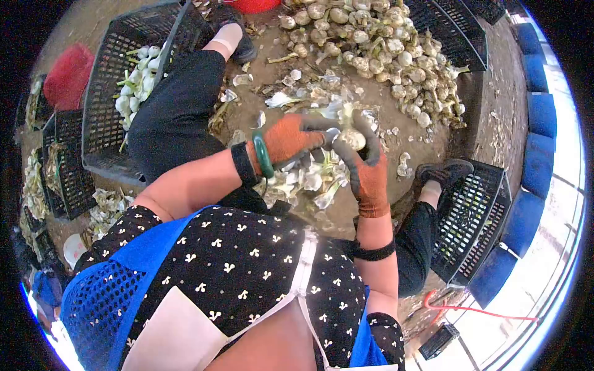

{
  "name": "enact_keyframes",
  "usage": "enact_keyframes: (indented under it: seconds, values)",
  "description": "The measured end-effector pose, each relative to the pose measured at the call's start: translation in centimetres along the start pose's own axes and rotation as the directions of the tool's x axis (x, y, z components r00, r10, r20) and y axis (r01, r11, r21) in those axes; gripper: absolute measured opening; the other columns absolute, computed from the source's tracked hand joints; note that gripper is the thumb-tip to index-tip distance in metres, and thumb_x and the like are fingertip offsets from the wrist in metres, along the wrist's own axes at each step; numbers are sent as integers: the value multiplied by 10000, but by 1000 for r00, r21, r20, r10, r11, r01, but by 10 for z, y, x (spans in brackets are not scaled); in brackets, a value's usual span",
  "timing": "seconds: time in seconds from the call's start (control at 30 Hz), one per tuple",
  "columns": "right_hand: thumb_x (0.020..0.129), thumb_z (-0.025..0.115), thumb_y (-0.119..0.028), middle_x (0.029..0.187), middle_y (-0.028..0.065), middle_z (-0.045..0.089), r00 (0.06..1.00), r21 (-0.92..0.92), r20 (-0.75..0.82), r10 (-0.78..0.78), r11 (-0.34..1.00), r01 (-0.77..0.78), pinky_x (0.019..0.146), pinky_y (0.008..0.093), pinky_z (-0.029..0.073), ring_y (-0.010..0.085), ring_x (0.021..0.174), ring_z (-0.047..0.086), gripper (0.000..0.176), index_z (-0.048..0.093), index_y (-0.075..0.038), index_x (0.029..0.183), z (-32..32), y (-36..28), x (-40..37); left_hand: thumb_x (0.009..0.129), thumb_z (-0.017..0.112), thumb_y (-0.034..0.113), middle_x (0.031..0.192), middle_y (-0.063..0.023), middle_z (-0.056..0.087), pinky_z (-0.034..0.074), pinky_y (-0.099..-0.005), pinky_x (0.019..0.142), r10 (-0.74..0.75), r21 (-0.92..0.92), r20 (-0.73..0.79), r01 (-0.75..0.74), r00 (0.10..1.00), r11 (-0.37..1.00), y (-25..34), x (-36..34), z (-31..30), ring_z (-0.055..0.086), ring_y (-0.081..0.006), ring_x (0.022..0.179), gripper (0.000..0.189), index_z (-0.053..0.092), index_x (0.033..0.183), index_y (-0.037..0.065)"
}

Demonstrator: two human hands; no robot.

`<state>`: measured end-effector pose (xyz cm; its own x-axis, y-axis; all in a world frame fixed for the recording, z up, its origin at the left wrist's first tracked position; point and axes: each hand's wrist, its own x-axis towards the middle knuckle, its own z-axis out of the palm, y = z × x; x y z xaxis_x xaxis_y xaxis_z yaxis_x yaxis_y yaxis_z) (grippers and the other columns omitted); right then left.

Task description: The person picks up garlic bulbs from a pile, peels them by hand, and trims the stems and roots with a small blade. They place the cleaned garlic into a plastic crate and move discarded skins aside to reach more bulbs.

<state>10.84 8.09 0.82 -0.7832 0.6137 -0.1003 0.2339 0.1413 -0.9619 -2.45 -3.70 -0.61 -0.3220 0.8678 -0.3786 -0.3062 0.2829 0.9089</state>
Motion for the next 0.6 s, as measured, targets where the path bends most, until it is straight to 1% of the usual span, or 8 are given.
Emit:
enact_keyframes:
  seconds: [0.1, 0.17, 0.23, 0.37, 0.43, 0.53, 0.57, 0.6]
  values:
    - [751, 696, -124, 1198, 125, 515, 991, -87, 123, 50, 995, -39, 851, 319, 455, 186, 1055, 507, 540, 470, 1, 1225, -3, -14, -4, 804, 578, 184, 859, -110, 645, 517, -275, 508, -78, -91, 90, 87, 993, 992, 0, 1, -5, 603, -145, 620, 324, 596, 1093, 39]
    - [715, 722, -145, 1168, 136, 543, 992, -324, 122, 15, 946, 25, 834, 338, 468, 229, 1016, 553, 527, 518, -20, 1185, -5, -21, -3, 807, 575, 187, 851, -113, 647, 510, -264, 488, -16, 13, 148, 14, 989, 1000, -5, 5, -8, 607, -150, 591, 318, 597, 1084, 32]
    - [689, 724, -153, 1133, 149, 557, 957, -671, 228, -177, 684, 286, 819, 373, 474, 309, 992, 562, 498, 553, -65, 1148, -6, -23, -4, 802, 581, 193, 826, -108, 650, 508, -263, 483, -22, 14, 125, 21, 992, 1000, -12, 8, -8, 608, -145, 573, 285, 620, 1037, 37]
    - [675, 721, -164, 1102, 155, 562, 941, -728, 248, -231, 596, 339, 825, 398, 465, 372, 968, 547, 480, 566, -100, 1125, 1, -21, -8, 796, 575, 196, 782, -89, 653, 511, -277, 494, 43, 97, 47, -48, 998, 994, -28, 15, -5, 615, -145, 569, 206, 655, 935, 67]
    - [686, 708, -166, 1078, 145, 571, 884, -807, 256, -391, 418, 418, 844, 405, 454, 366, 974, 544, 457, 564, -100, 1114, 9, -20, -10, 794, 555, 175, 750, -89, 650, 514, -290, 514, 435, 393, 51, -418, 899, 819, -31, 19, -4, 624, -165, 604, 190, 657, 923, 80]
    - [721, 693, -119, 1148, 134, 550, 861, -871, 277, -427, 267, 412, 808, 340, 471, 296, 965, 577, 507, 522, -78, 1196, 13, -12, -13, 787, 554, 178, 752, -101, 648, 520, -320, 579, 118, 215, -33, -109, 992, 971, -18, 16, 0, 623, -186, 639, 206, 653, 936, 77]
    - [721, 693, -119, 1148, 134, 550, 861, -871, 277, -425, 268, 413, 808, 340, 471, 296, 965, 577, 507, 522, -78, 1196, 14, -9, -12, 783, 560, 188, 765, -111, 648, 520, -327, 601, -22, 65, -42, 25, 999, 998, -16, 15, 0, 620, -188, 641, 220, 651, 947, 73]
    - [736, 687, -112, 1174, 132, 536, 971, -597, 51, -232, 773, 216, 854, 330, 445, 260, 1019, 548, 502, 507, -40, 1199, 15, -5, -10, 783, 560, 188, 765, -111, 648, 520, -327, 601, -25, 65, -44, 27, 999, 998, -16, 14, -1, 620, -188, 641, 220, 651, 947, 73]
